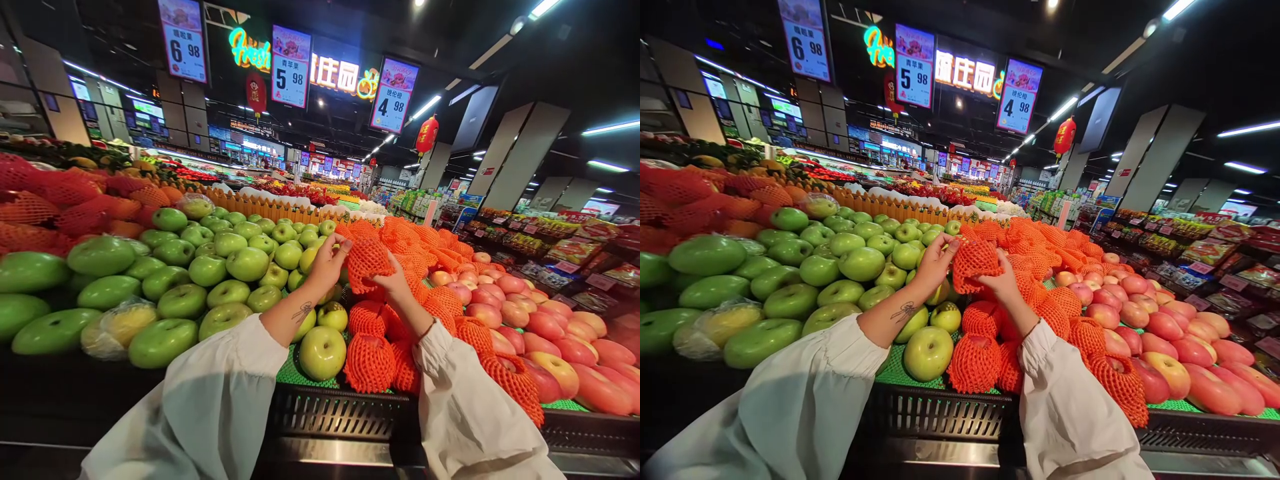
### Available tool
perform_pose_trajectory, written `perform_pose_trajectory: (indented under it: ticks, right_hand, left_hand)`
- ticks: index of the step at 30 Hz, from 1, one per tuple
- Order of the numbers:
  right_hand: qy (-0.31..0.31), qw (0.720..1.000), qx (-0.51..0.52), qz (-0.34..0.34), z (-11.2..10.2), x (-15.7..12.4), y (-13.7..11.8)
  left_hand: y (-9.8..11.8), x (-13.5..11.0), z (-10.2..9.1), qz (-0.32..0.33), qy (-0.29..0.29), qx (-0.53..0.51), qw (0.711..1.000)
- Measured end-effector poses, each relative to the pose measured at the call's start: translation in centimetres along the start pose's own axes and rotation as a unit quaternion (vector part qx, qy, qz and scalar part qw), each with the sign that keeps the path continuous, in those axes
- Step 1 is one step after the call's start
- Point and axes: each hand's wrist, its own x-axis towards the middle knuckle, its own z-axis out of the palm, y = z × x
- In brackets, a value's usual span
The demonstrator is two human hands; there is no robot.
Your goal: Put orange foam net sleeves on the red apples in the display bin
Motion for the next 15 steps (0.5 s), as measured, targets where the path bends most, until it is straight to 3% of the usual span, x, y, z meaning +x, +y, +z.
perform_pose_trajectory:
  ticks: [4,7,12,15]
  right_hand:
    - [-0.05,0.998,-0.027,0.029,0.58,-0.41,-0.58]
    - [-0.069,0.997,-0.015,0.032,0.61,-0.52,-0.63]
    - [-0.091,0.995,-0.027,0.018,0.13,-0.5,-0.73]
    - [-0.093,0.993,-0.075,0.0,0.03,-0.55,-0.82]
  left_hand:
    - [0.16,0.21,-0.1,0.05,0.081,0.046,0.994]
    - [0.31,0.28,-0.11,0.03,0.091,0.025,0.995]
    - [0.55,0.52,-0.47,-0.085,-0.006,-0.069,0.994]
    - [0.81,0.66,-0.82,-0.089,-0.048,-0.069,0.993]
